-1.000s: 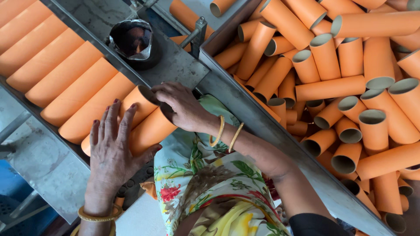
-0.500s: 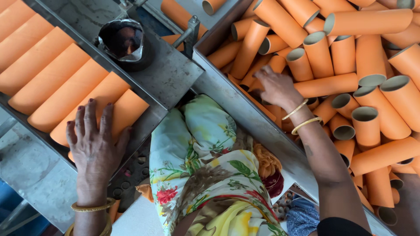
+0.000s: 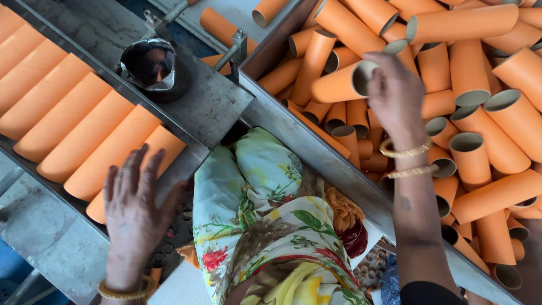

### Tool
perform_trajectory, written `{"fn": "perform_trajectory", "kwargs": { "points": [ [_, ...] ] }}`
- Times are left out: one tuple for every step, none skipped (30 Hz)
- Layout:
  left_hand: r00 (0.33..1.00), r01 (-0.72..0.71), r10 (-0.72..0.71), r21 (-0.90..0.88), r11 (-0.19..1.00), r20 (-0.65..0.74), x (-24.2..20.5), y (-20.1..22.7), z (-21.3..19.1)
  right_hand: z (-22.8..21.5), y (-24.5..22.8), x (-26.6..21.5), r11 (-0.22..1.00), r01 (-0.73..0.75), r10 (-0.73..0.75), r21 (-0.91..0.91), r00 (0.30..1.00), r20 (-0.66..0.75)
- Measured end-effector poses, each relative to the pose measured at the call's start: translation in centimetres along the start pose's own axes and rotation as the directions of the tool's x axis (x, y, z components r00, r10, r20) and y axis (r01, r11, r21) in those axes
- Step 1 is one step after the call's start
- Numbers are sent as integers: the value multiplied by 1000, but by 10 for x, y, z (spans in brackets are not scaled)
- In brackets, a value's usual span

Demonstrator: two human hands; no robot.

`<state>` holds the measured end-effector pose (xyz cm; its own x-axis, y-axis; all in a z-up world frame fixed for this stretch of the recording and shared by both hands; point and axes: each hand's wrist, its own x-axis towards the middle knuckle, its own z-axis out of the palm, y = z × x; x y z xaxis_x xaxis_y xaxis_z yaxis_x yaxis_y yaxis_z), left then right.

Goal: The person picks orange cylindrical tubes from a large bin and places them one by one into a metal tray. The task is performed by hand with a repetitive pick-and-place motion.

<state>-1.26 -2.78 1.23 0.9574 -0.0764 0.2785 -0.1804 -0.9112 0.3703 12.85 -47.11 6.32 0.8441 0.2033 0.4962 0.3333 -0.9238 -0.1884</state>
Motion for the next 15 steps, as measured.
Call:
{"fn": "perform_trajectory", "kwargs": {
  "points": [
    [999, -37, 37, -22, 999, -22, 2, 10, -3, -20, -12, -1, 993, 21, -15, 117, 999, -52],
    [997, -75, 73, -45, 996, -39, 4, 20, -5, -37, -26, -7, 972, 43, -20, 231, 995, -102],
    [992, -113, 109, -67, 991, -56, 5, 31, -6, -49, -41, -13, 961, 56, -23, 270, 992, -124],
    [981, -177, 170, -67, 982, -97, 7, 42, -6, -57, -56, -19, 949, 69, -24, 308, 989, -147],
    [963, -240, 229, -65, 969, -138, 10, 52, -5, -60, -71, -23, 918, 127, -66, 376, 983, -172],
    [941, -300, 286, -59, 952, -181, 14, 61, -3, -62, -85, -27, 877, 189, -111, 441, 974, -197],
    [926, -342, 325, -62, 938, -191, 16, 70, -1, -59, -99, -29, 797, 291, -192, 530, 953, -235],
    [910, -381, 362, -62, 922, -204, 18, 78, 2, -52, -113, -31, 718, 344, -286, 606, 938, -194],
    [891, -419, 398, -62, 906, -217, 19, 81, 3, -44, -123, -33, 628, 382, -381, 677, 910, -160],
    [908, -410, 394, -111, 905, -146, 20, 81, 3, -37, -130, -35, 610, 403, -469, 682, 878, -99],
    [918, -397, 390, -159, 904, -75, 20, 80, 5, -30, -132, -37, 590, 421, -551, 689, 833, -37],
    [922, -380, 388, -207, 902, 0, 19, 77, 6, -21, -127, -36, 633, 398, -538, 664, 843, 6],
    [945, -319, 327, -169, 933, 22, 18, 72, 7, -7, -118, -30, 673, 375, -522, 637, 852, 50],
    [964, -255, 262, -129, 958, 41, 16, 65, 7, 7, -105, -25, 712, 352, -504, 607, 859, 94],
    [979, -190, 196, -88, 978, 57, 12, 57, 7, 19, -84, -18, 856, 272, -404, 440, 883, 240]
  ]
}}
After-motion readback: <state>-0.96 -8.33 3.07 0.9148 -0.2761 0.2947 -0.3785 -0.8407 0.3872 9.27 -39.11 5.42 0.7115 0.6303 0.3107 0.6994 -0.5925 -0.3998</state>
